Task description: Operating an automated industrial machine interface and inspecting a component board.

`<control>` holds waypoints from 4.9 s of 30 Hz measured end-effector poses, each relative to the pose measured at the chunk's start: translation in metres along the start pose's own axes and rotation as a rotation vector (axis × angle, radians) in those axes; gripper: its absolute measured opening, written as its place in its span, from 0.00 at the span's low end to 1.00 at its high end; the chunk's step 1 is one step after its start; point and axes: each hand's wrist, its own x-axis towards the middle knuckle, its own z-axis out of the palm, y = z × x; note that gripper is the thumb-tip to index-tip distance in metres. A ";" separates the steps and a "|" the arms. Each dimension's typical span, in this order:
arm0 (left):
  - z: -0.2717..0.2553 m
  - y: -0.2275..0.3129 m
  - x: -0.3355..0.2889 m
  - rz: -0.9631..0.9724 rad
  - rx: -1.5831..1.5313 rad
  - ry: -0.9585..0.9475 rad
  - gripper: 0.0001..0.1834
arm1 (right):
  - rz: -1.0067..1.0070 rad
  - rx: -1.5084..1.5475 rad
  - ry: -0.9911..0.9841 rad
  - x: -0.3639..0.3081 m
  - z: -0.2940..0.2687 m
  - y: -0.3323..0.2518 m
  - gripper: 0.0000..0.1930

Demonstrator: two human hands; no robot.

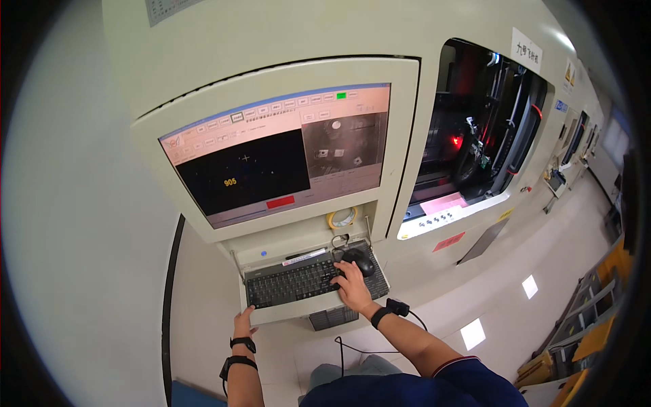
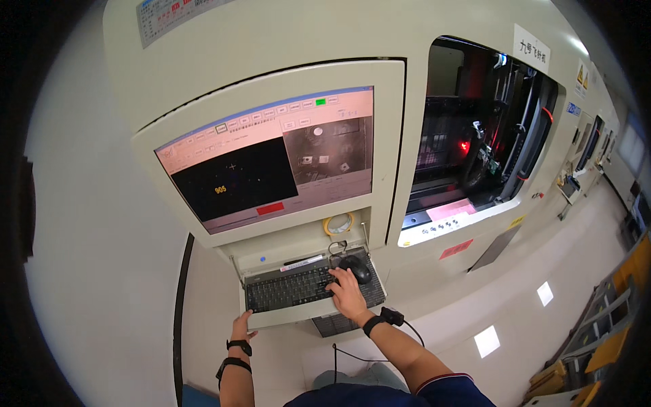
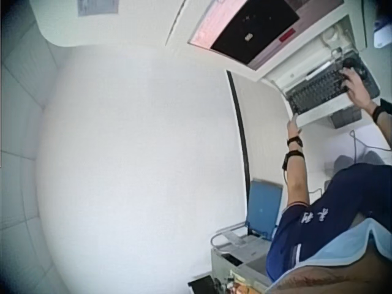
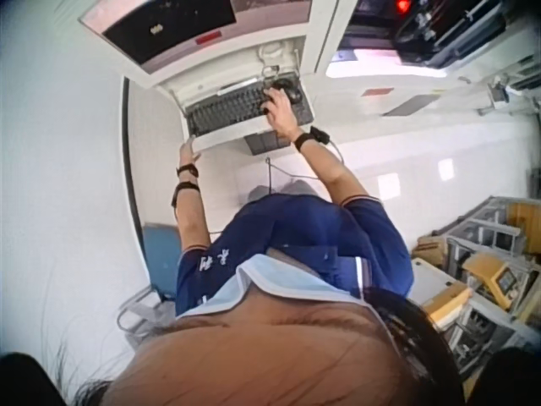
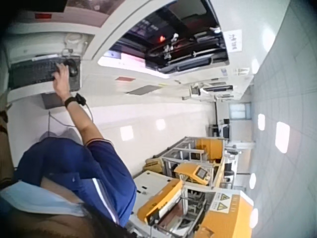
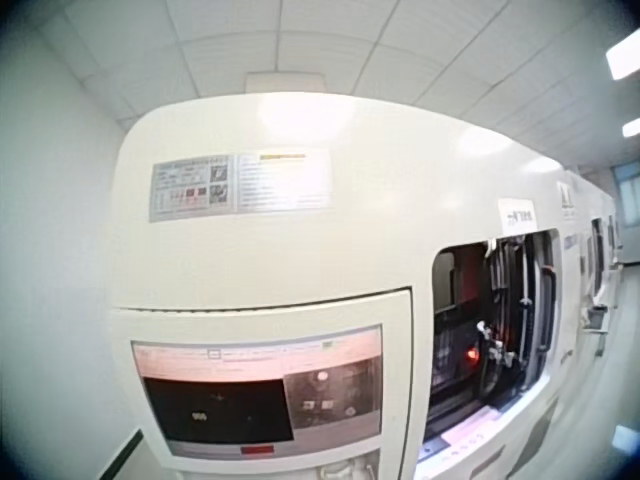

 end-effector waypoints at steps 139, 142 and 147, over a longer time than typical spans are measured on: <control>-0.011 -0.052 0.067 0.086 0.112 0.178 0.35 | -0.007 -0.238 -0.012 0.001 0.008 -0.011 0.11; -0.013 -0.054 0.069 0.133 0.081 0.136 0.34 | 0.001 -0.233 -0.014 0.000 0.008 -0.011 0.11; -0.011 -0.048 0.060 0.137 0.101 0.112 0.36 | 0.018 -0.246 -0.062 0.000 0.009 -0.009 0.11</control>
